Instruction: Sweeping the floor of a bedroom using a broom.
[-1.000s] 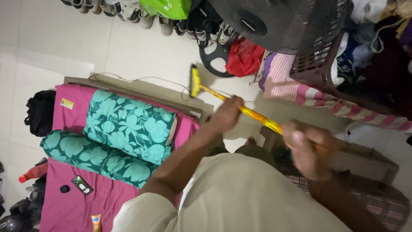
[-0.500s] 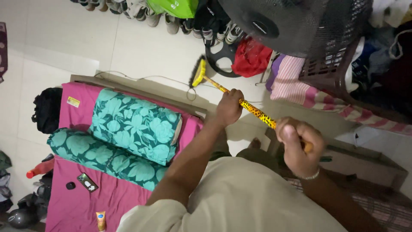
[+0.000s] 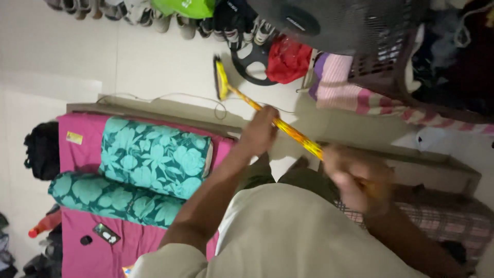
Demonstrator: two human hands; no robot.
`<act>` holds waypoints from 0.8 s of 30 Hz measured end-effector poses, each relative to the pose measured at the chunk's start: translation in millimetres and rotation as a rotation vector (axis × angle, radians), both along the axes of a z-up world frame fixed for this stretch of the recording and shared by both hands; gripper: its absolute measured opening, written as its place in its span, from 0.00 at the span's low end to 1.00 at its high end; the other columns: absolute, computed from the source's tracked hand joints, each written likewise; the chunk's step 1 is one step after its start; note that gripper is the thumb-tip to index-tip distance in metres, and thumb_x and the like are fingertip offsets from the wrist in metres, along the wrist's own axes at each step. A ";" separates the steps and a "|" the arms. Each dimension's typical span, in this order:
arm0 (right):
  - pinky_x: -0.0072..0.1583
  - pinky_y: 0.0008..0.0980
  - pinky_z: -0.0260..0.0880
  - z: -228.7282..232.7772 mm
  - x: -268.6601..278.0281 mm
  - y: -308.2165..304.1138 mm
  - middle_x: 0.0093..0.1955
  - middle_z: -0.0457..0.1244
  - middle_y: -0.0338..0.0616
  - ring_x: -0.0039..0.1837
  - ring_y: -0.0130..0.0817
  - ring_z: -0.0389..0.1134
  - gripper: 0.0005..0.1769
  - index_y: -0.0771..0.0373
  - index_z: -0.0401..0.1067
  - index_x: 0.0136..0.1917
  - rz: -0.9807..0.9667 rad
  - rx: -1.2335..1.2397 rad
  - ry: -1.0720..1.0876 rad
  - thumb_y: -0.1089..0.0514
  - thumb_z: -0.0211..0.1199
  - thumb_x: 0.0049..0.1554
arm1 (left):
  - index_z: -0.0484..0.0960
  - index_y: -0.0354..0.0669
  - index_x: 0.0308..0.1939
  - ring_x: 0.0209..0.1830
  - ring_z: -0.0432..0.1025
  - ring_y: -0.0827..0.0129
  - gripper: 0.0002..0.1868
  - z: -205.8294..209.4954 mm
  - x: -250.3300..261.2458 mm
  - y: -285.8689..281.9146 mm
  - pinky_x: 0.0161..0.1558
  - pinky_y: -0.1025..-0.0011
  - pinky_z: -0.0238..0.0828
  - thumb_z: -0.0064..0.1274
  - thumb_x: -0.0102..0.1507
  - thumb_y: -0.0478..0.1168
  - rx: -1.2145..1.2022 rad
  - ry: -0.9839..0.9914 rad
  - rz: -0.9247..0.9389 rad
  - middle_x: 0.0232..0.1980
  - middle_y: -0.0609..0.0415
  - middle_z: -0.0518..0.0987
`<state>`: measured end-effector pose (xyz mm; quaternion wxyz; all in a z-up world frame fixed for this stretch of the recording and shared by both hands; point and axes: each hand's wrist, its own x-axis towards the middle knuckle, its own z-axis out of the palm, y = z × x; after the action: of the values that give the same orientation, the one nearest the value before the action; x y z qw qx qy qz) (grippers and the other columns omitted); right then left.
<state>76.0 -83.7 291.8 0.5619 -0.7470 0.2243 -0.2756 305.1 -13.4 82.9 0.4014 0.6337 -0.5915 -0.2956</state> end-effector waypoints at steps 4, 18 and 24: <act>0.40 0.35 0.61 32.5 -59.9 -4.5 0.29 0.57 0.35 0.31 0.26 0.54 0.17 0.61 0.66 0.34 -0.016 0.152 -0.147 0.57 0.55 0.66 | 0.72 0.41 0.53 0.53 0.70 0.41 0.14 4.9 -68.9 5.0 0.54 0.52 0.68 0.49 0.63 0.30 0.004 0.047 -0.137 0.53 0.40 0.72; 0.31 0.30 0.46 71.7 -167.0 47.7 0.25 0.52 0.36 0.24 0.21 0.48 0.25 0.60 0.57 0.29 -0.470 -0.144 0.257 0.56 0.55 0.68 | 0.71 0.40 0.57 0.53 0.71 0.41 0.14 -63.2 -295.8 -21.3 0.55 0.50 0.68 0.49 0.68 0.38 0.009 0.229 -0.657 0.54 0.35 0.74; 0.35 0.28 0.58 41.7 -199.4 66.8 0.35 0.63 0.45 0.33 0.23 0.60 0.17 0.73 0.70 0.47 -0.725 -0.156 0.077 0.56 0.62 0.72 | 0.71 0.42 0.60 0.53 0.72 0.42 0.19 -136.9 -365.4 -31.6 0.55 0.50 0.70 0.50 0.65 0.37 0.024 0.168 -0.608 0.55 0.37 0.75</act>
<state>-123.4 -16.9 333.5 0.3603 -0.6695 0.4735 -0.4447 -60.2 -45.0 -54.1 0.3345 0.4058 -0.7153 -0.4602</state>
